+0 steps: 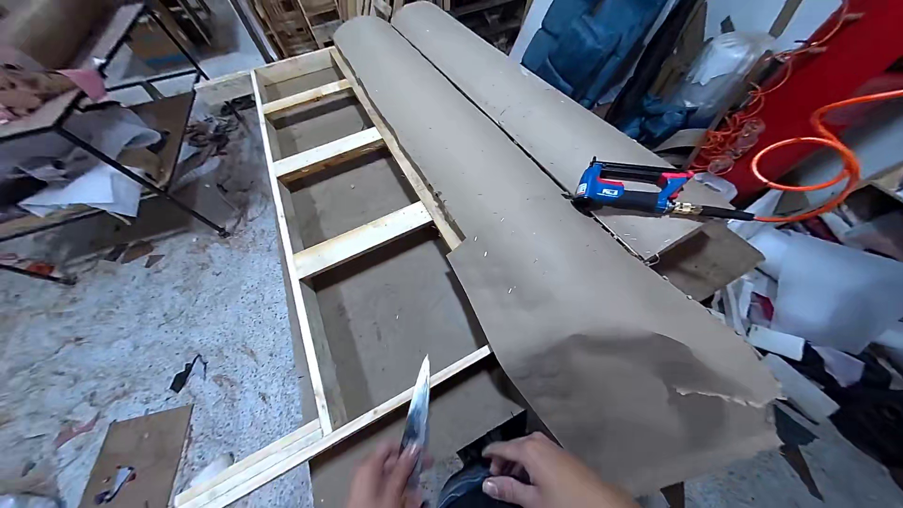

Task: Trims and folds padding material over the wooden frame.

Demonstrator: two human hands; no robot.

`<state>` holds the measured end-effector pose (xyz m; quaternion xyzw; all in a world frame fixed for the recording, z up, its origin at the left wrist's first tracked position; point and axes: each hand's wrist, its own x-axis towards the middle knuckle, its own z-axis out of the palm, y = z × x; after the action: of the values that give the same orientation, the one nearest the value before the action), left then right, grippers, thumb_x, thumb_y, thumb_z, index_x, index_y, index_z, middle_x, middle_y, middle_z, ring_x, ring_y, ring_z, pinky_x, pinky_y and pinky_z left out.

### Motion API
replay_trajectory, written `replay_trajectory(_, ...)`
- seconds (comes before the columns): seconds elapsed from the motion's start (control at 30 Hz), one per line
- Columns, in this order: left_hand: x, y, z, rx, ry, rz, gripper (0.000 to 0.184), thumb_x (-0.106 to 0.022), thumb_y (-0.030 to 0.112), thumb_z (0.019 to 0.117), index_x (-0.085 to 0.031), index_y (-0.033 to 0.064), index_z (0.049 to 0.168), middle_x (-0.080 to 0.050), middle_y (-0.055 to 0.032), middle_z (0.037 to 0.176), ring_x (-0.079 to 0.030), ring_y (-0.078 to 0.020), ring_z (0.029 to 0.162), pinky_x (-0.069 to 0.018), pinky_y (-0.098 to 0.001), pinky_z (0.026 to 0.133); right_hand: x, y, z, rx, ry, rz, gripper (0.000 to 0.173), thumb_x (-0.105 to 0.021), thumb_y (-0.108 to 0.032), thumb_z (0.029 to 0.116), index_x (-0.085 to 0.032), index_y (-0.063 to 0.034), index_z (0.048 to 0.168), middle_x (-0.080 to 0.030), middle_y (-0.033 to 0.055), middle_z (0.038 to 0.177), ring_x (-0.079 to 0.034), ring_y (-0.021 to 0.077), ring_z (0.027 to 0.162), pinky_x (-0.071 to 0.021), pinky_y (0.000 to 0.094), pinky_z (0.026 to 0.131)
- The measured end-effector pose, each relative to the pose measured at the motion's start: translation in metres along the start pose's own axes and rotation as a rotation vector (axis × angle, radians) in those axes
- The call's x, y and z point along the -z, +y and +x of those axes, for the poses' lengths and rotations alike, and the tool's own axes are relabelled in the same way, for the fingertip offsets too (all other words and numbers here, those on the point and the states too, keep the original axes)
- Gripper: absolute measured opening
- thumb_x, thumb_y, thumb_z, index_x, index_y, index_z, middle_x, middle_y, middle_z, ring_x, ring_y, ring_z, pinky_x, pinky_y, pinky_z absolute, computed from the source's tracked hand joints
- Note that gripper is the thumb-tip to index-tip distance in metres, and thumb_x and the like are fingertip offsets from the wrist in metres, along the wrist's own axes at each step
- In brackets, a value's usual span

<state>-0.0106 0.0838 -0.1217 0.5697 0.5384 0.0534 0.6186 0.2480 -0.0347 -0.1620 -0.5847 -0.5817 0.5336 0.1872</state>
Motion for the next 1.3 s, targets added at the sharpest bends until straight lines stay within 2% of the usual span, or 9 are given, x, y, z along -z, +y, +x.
replay_trajectory(0.2, -0.117, 0.077, 0.072, -0.438, 0.043, -0.434, 0.020, -0.048, 0.018, 0.1097, -0.056, -0.0004, 0.111, -0.077, -0.0124, 0.112, -0.077, -0.0259, 0.099, -0.0641, -0.0428, 0.089, 0.003, -0.039, 0.006, -0.170, 0.617, 0.337, 0.088, -0.074, -0.027, 0.0936, -0.024, -0.0008, 0.161, -0.073, 0.0065, 0.114, -0.072, 0.0145, 0.100, -0.0601, 0.0387, 0.093)
replay_trajectory(0.33, -0.146, 0.090, 0.080, -0.416, 0.096, -0.172, 0.028, -0.056, 0.036, 0.1049, -0.064, 0.0101, 0.100, -0.068, 0.0031, 0.070, -0.064, -0.0102, 0.059, -0.0559, -0.0313, 0.059, 0.009, -0.036, 0.000, -0.125, 1.048, -0.054, 0.091, -0.068, -0.011, 0.0886, -0.015, 0.0025, 0.162, -0.068, 0.0081, 0.107, -0.069, 0.0140, 0.085, -0.0623, 0.0372, 0.078)
replay_trajectory(0.4, -0.138, 0.090, 0.091, -0.424, 0.003, -0.087, 0.037, -0.053, 0.043, 0.1045, -0.067, 0.0112, 0.093, -0.060, 0.0024, 0.067, -0.057, -0.0109, 0.058, -0.0506, -0.0325, 0.058, 0.014, -0.023, -0.001, -0.053, 1.107, -0.376, 0.070, -0.063, -0.011, 0.0939, -0.034, 0.0068, 0.156, -0.072, 0.0133, 0.103, -0.071, 0.0177, 0.076, -0.0630, 0.0377, 0.070)
replay_trajectory(0.53, -0.095, 0.082, 0.140, -0.451, 0.030, -0.066, 0.034, -0.049, 0.034, 0.1074, -0.073, 0.0111, 0.112, -0.076, -0.0002, 0.110, -0.072, -0.0112, 0.100, -0.0584, -0.0374, 0.094, 0.043, -0.023, 0.022, -0.351, 0.917, -0.578, 0.038, -0.049, -0.020, 0.1060, -0.058, 0.0005, 0.137, -0.072, 0.0167, 0.086, -0.073, 0.0336, 0.072, -0.0613, 0.0528, 0.066)
replay_trajectory(0.67, -0.059, 0.091, 0.225, -0.330, 0.226, -0.022, 0.036, -0.053, 0.034, 0.1069, -0.065, 0.0079, 0.129, -0.073, -0.0111, 0.116, -0.071, -0.0239, 0.107, -0.0563, -0.0497, 0.098, 0.101, -0.051, 0.093, -0.639, 0.689, -0.677, 0.039, -0.039, -0.031, 0.1100, -0.051, -0.0042, 0.136, -0.071, 0.0168, 0.092, -0.074, 0.0350, 0.088, -0.0599, 0.0513, 0.077)
replay_trajectory(0.8, -0.039, 0.112, 0.293, -0.187, 0.105, -0.133, 0.058, -0.056, 0.047, 0.1040, -0.052, 0.0067, 0.145, -0.066, -0.0179, 0.130, -0.066, -0.0341, 0.116, -0.0535, -0.0580, 0.096, 0.139, -0.068, 0.158, -0.634, 0.615, -0.760, 0.040, -0.050, -0.020, 0.1046, -0.044, -0.0021, 0.140, -0.069, 0.0220, 0.099, -0.072, 0.0404, 0.093, -0.0593, 0.0549, 0.077)
replay_trajectory(0.97, -0.044, 0.109, 0.337, -0.150, -0.110, -0.419, 0.057, -0.058, 0.044, 0.1045, -0.054, 0.0000, 0.140, -0.065, -0.0254, 0.125, -0.070, -0.0356, 0.104, -0.0585, -0.0536, 0.091, 0.158, -0.065, 0.196, -0.702, 0.574, -0.792, 0.042, -0.052, -0.019, 0.1025, -0.046, -0.0026, 0.141, -0.068, 0.0229, 0.108, -0.072, 0.0394, 0.099, -0.0593, 0.0552, 0.081)
replay_trajectory(1.1, -0.051, 0.106, 0.357, -0.192, -0.152, -0.354, 0.058, -0.055, 0.054, 0.1028, -0.063, -0.0021, 0.116, -0.067, -0.0193, 0.097, -0.067, -0.0271, 0.080, -0.0575, -0.0459, 0.077, 0.152, -0.063, 0.211, -0.821, 0.587, -0.845, 0.040, -0.046, -0.020, 0.1046, -0.047, -0.0027, 0.140, -0.069, 0.0202, 0.113, -0.072, 0.0352, 0.101, -0.0595, 0.0516, 0.084)
replay_trajectory(1.3, -0.052, 0.103, 0.360, -0.283, -0.088, -0.353, 0.048, -0.058, 0.052, 0.1018, -0.072, 0.0063, 0.106, -0.072, -0.0127, 0.097, -0.070, -0.0263, 0.094, -0.0560, -0.0528, 0.090, 0.146, -0.091, 0.223, -1.054, 0.493, -0.890, 0.038, -0.038, -0.021, 0.1074, -0.049, -0.0041, 0.140, -0.070, 0.0198, 0.113, -0.072, 0.0358, 0.103, -0.0594, 0.0528, 0.084)
